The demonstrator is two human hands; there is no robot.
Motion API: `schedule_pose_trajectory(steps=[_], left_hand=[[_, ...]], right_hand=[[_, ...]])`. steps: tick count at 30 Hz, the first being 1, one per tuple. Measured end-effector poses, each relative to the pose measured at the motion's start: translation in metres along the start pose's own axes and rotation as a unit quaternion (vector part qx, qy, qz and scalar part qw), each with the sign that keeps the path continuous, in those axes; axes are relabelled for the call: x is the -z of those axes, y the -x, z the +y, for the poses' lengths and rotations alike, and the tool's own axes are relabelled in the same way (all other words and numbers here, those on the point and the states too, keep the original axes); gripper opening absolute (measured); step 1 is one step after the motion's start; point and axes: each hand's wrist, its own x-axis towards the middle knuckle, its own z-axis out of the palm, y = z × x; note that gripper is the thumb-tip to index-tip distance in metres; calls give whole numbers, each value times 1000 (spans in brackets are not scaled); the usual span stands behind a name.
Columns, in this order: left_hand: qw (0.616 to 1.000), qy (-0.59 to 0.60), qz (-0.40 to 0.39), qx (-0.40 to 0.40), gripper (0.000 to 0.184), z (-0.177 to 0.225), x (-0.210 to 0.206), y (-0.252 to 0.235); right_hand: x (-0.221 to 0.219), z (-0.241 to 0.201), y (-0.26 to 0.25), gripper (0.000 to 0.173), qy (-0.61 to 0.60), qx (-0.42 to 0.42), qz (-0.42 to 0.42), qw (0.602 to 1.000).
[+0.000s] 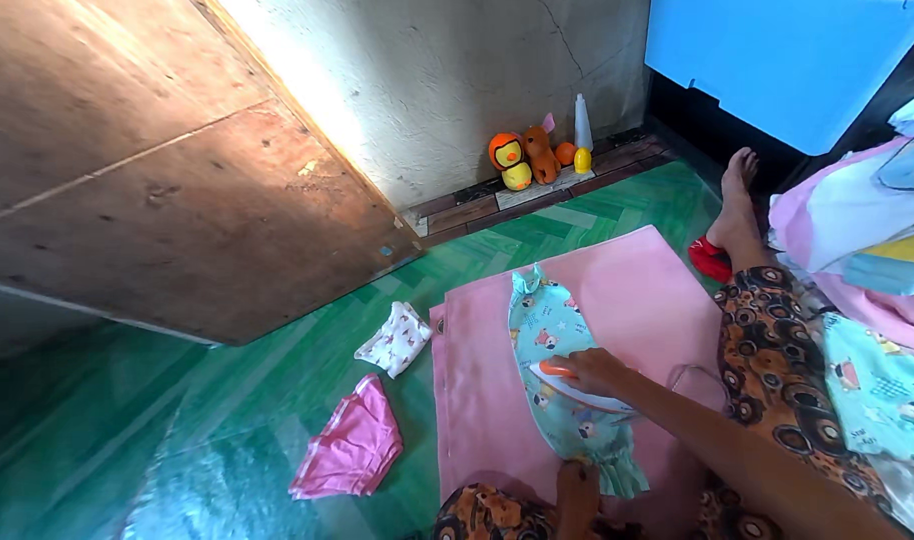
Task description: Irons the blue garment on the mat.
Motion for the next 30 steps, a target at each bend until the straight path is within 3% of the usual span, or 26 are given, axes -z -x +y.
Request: schedule_pose_trajectory(steps=[20,30], left_hand=[[1000,-12,-4,-5,37,1,0,-1],[1000,-8,-4,0,36,5,1,3]], right_hand=[[23,12,0,51,-37,-170,58,983],[41,25,-20,51,-41,-191,72,978]])
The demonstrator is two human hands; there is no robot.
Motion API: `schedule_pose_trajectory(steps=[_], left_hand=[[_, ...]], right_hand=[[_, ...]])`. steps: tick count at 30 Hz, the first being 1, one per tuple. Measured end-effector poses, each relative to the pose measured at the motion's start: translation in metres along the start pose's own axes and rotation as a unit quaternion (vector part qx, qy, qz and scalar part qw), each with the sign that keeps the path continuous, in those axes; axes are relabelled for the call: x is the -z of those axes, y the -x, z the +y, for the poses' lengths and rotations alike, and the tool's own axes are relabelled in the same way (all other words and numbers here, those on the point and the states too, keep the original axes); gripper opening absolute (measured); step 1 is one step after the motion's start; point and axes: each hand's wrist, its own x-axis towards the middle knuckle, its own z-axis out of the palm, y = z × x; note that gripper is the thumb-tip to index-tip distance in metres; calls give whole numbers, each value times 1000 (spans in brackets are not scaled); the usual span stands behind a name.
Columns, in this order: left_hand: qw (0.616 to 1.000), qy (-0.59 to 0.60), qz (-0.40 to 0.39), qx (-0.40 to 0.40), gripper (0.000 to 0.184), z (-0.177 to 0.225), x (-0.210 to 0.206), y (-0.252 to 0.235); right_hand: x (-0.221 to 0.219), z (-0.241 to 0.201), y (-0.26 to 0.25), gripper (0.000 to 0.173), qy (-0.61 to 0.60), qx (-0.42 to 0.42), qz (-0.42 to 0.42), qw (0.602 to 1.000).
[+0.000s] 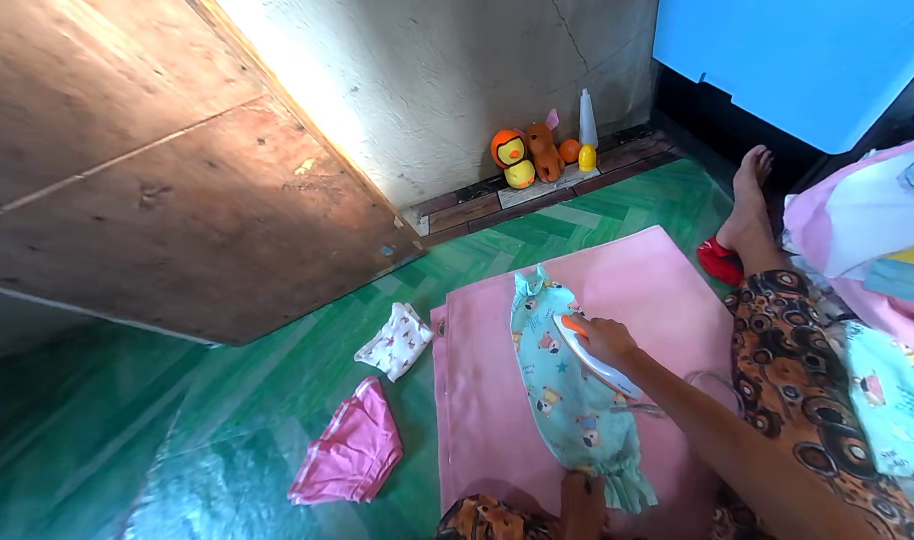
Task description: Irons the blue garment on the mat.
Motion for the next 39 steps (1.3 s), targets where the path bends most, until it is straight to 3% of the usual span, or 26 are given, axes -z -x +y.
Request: schedule_pose_trajectory(steps=[14,22,39], left_hand=[[999,-3,11,-34,36,-7,-1,-3],[1000,15,0,-8,37,-6,-1,-2],[1000,18,-12,12,40,-5,-1,-1]], right_hand=[[24,-3,-49,52,-18,-2,11,1000],[30,-8,-69,51,-27,30,6,999],[8,-45,-66,52,-15,78,-19,997]])
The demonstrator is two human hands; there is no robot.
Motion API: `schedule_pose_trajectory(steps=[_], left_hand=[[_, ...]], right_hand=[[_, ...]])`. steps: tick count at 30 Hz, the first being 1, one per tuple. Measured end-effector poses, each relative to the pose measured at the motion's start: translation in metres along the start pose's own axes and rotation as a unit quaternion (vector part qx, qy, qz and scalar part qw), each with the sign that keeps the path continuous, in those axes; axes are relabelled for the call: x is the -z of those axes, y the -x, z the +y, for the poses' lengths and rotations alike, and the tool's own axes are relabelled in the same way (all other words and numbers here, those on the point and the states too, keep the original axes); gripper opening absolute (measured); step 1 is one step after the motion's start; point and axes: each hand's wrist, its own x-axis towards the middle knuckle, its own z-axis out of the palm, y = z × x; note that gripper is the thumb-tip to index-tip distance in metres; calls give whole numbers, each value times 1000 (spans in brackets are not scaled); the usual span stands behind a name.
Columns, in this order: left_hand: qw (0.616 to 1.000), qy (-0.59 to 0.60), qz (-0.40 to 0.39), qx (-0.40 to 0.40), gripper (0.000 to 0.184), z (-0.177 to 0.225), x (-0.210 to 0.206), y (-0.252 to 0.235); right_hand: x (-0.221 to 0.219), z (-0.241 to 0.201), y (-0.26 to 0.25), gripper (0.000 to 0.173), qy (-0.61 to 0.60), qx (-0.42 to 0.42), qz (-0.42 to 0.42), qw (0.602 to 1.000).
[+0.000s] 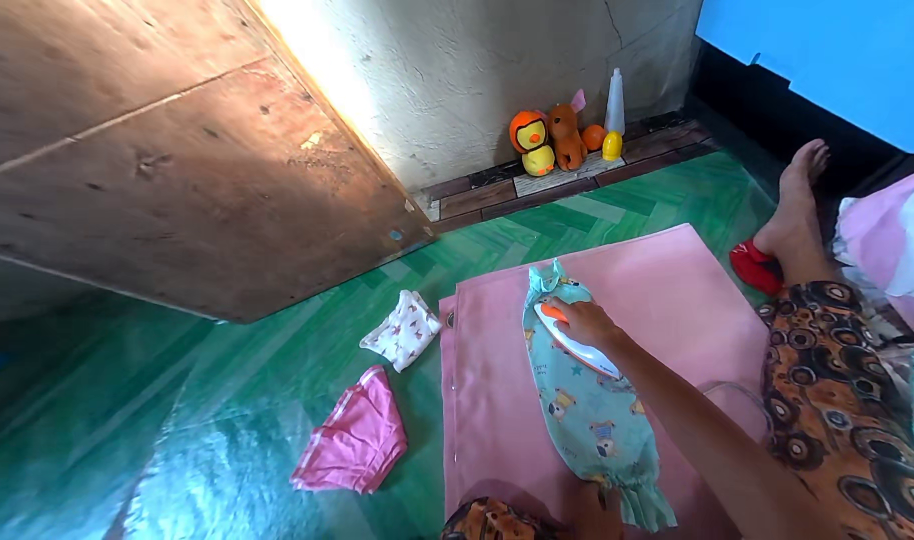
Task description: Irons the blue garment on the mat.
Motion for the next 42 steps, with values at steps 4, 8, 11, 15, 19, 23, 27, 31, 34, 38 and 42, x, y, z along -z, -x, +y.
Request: schedule_pose_trajectory(steps=[4,8,11,15,19,23,27,31,34,38,42], left_hand=[[1000,0,9,-8,38,2,0,3],[1000,7,3,-6,38,0,-1,0],[1000,-12,9,-14,39,4,2,4],[1000,-23,7,-17,39,6,3,5],[999,-30,8,-11,39,7,3,5],[999,-42,3,4,42,8,3,5],[999,-44,3,6,42,8,3,4],[999,-41,12,-1,41,5,1,1],[999,-37,12,-4,40,5,2,2],[999,-28,16,-13,38,2,0,-1],[998,-46,28,-43,37,1,0,-2]], right_hand=[[-9,-7,4,53,1,0,-2,1000],[-16,-14,12,51,-4,4,-6,1000],[-20,-18,19,51,-8,12,-8,1000],[-26,-22,28,51,-3,19,-16,1000],[-34,-25,37,51,1,34,-21,999],[-40,-28,47,51,9,47,-28,998],[-45,-29,55,51,14,68,-37,997],[-50,-31,62,50,22,84,-51,995],[-54,-31,68,49,25,104,-60,992],[-60,-30,76,49,30,119,-71,990],[-65,-29,84,50,32,141,-80,986]])
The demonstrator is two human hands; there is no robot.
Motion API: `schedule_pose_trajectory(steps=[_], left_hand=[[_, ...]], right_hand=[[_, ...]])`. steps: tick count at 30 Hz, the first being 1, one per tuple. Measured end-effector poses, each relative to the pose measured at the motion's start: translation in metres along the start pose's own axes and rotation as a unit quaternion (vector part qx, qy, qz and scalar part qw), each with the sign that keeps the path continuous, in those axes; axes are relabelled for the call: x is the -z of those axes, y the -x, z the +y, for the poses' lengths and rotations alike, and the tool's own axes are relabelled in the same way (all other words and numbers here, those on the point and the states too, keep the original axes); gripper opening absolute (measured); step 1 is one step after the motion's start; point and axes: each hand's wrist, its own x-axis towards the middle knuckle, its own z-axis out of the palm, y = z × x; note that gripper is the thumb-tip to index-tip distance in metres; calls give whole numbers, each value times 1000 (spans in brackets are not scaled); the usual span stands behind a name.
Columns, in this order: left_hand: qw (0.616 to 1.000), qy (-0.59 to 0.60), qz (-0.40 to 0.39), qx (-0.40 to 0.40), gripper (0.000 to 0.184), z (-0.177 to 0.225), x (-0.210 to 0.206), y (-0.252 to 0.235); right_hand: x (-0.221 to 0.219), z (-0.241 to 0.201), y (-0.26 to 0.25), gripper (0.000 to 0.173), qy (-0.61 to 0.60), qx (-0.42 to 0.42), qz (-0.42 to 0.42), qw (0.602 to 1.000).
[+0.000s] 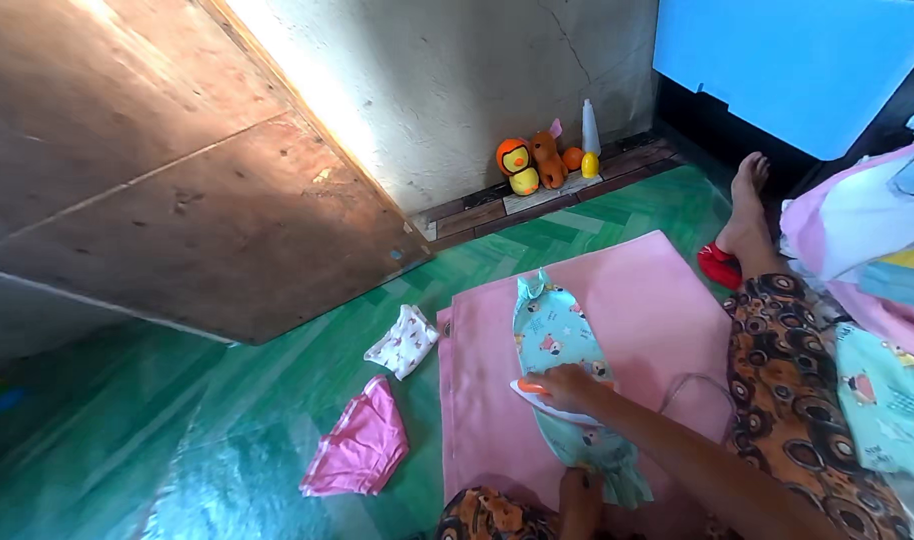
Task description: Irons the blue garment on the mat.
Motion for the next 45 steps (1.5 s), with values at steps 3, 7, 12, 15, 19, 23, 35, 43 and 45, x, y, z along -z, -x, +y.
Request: schedule_pose_trajectory(steps=[3,7,12,15,19,23,35,43,45], left_hand=[[1000,-7,-1,-2,37,0,0,-1],[1000,-8,1,1,38,-1,0,-2],[1000,-7,1,0,38,-1,1,-2],[1000,-4,1,4,38,0,0,-1],[1000,-2,3,9,37,-1,0,-2],[1000,5,3,21,39,-1,-1,-2],[1000,4,10,9,39,-2,-1,-1],[1000,5,7,10,39,-1,-1,0],[1000,2,8,8,38,-1,-1,-1]], right_hand=[[-3,-1,6,49,8,21,-12,1000],[-8,1,14,47,17,55,-27,998],[-18,10,26,43,23,115,-26,993],[-21,13,32,42,32,135,-38,990],[-27,21,37,41,50,163,-36,985],[-25,23,46,41,54,158,-60,984],[-20,30,72,42,60,151,-86,983],[-22,43,87,40,66,158,-78,982],[-26,50,88,39,65,169,-62,982]])
